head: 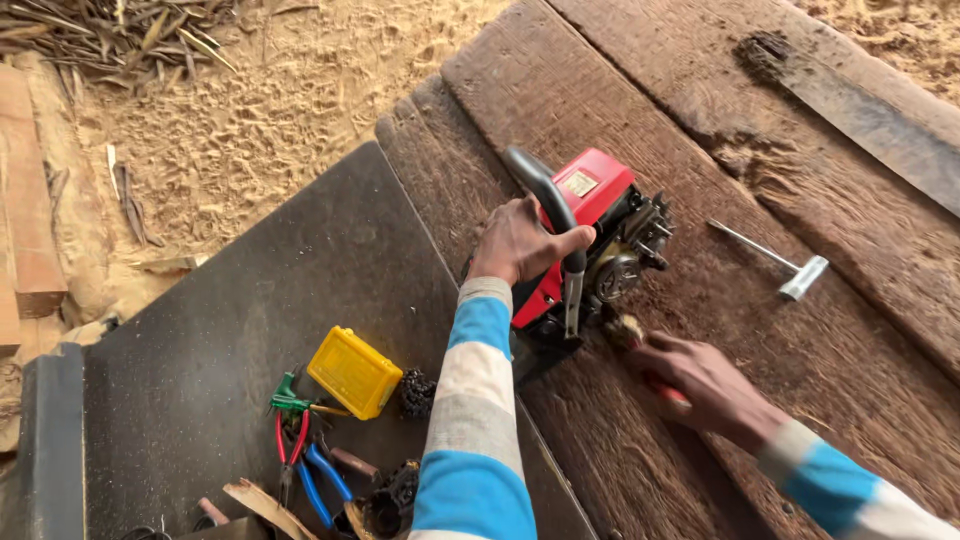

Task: The person cleans a red chainsaw by brushing off sawdust and debris from the engine and body, then uses a T-wrench to loosen and tighten bolts on the chainsaw's side cover.

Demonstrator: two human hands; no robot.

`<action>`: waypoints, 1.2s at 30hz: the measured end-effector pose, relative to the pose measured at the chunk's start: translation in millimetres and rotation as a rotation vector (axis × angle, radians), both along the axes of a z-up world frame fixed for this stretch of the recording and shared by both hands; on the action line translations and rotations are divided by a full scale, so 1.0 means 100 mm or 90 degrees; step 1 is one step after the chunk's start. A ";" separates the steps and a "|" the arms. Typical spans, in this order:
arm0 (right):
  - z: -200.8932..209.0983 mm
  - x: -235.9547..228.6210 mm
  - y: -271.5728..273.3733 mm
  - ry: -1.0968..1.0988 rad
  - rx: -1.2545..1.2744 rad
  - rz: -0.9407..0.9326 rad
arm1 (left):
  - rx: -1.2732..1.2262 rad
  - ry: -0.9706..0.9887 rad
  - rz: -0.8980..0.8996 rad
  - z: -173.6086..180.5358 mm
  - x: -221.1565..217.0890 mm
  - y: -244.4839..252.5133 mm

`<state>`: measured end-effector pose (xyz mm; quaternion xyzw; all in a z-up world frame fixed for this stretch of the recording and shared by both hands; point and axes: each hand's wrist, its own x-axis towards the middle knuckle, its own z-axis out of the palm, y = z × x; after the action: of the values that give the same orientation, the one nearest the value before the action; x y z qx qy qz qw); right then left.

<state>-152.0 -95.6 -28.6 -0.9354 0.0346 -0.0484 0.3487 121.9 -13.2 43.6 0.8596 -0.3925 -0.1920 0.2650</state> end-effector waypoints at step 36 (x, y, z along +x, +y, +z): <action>-0.52 0.20 -0.44 -0.342 0.125 -0.258 | -0.030 0.053 0.083 -0.46 0.68 0.16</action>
<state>-132.0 -139.8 -81.0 -0.8252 0.1308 -0.3577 0.4170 189.5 2.5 -2.6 0.8682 -0.3285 -0.2004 0.3133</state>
